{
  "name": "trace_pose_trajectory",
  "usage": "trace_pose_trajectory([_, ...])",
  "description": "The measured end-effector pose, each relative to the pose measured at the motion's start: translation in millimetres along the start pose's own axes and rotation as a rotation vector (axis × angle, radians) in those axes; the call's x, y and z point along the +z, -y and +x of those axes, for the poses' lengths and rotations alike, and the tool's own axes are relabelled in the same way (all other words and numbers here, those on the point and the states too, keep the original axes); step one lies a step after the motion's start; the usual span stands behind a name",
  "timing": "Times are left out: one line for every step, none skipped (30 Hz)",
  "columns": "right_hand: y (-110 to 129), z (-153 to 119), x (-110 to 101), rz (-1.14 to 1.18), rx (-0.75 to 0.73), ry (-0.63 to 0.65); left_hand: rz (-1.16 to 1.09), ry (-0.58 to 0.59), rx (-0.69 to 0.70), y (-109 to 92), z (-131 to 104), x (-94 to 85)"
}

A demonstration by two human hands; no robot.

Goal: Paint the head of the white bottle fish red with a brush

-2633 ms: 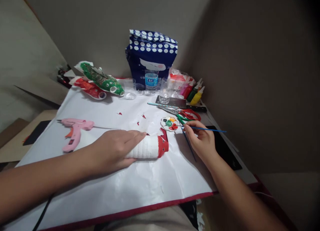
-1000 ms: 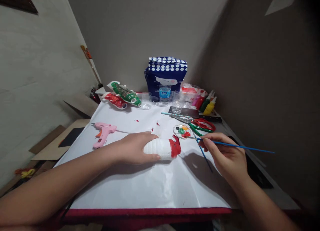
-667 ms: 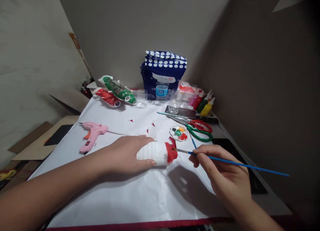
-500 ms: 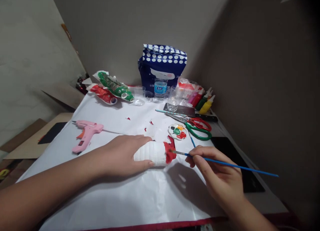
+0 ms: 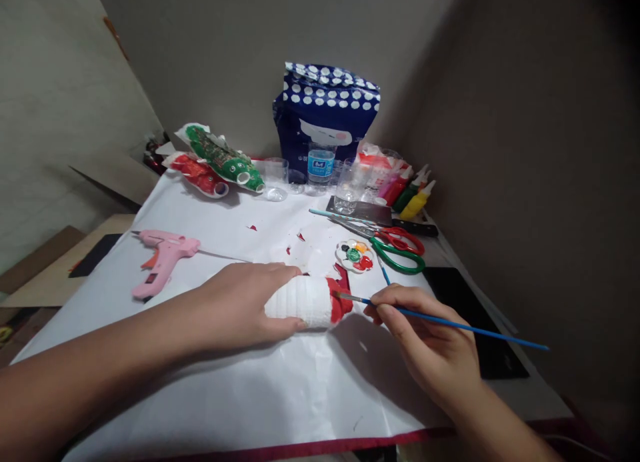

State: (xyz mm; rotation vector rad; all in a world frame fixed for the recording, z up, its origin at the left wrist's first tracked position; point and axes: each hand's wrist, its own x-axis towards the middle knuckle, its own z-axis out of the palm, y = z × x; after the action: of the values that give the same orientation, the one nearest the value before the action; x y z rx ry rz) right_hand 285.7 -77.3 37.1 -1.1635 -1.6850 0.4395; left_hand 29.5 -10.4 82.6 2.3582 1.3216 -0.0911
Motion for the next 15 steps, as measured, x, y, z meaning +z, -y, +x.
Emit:
trace_pose_trajectory([0.2, 0.2, -0.6, 0.009, 0.001, 0.010, 0.000, 0.003, -0.001, -0.8, 0.0, -0.5])
trace_pose_trajectory([0.4, 0.1, -1.3, 0.020, -0.001, 0.022, -0.001, 0.004, -0.003, -1.4, -0.1, -1.0])
trace_pose_trajectory([0.4, -0.2, -1.8, 0.030, -0.005, 0.038, -0.001, 0.005, -0.006, -1.9, -0.2, -1.2])
trace_pose_trajectory([0.3, -0.8, -2.0, 0.039, -0.012, 0.050, -0.001, 0.005, -0.012, -2.2, -0.2, -1.2])
trace_pose_trajectory([-0.1, -1.6, -2.0, 0.047, -0.016, 0.057, 0.001, 0.005, -0.020, -2.2, -0.1, -0.9])
trace_pose_trajectory([-0.7, -2.5, -1.6, 0.055, -0.019, 0.056, 0.006, 0.005, -0.029, -1.9, 0.1, -0.4])
trace_pose_trajectory([-1.6, -3.4, -0.9, 0.065, -0.019, 0.048, 0.012, 0.007, -0.034, -1.3, 0.5, 0.4])
trace_pose_trajectory([-2.6, -4.1, -0.2, 0.077, -0.017, 0.037, 0.020, 0.009, -0.036, -0.6, 1.0, 1.4])
trace_pose_trajectory([-3.5, -4.6, 0.4, 0.086, -0.013, 0.024, 0.027, 0.008, -0.035, 0.3, 1.4, 2.4])
trace_pose_trajectory([-4.3, -4.7, 0.7, 0.090, -0.008, 0.019, 0.032, 0.005, -0.030, 1.3, 1.9, 3.4])
trace_pose_trajectory([-4.8, -4.6, 0.7, 0.088, -0.002, 0.023, 0.037, 0.001, -0.025, 2.2, 2.2, 4.4])
trace_pose_trajectory([-5.0, -4.2, 0.3, 0.083, 0.003, 0.033, 0.038, -0.007, -0.020, 2.9, 2.3, 5.1])
trace_pose_trajectory([-4.9, -3.7, -0.4, 0.079, 0.005, 0.050, 0.039, -0.012, -0.014, 3.5, 2.3, 5.6])
trace_pose_trajectory([-4.4, -3.3, -1.4, 0.082, 0.007, 0.069, 0.037, -0.017, -0.011, 3.9, 2.2, 6.0])
trace_pose_trajectory([-3.8, -2.9, -2.2, 0.093, 0.007, 0.088, 0.034, -0.021, -0.009, 4.0, 2.0, 6.1])
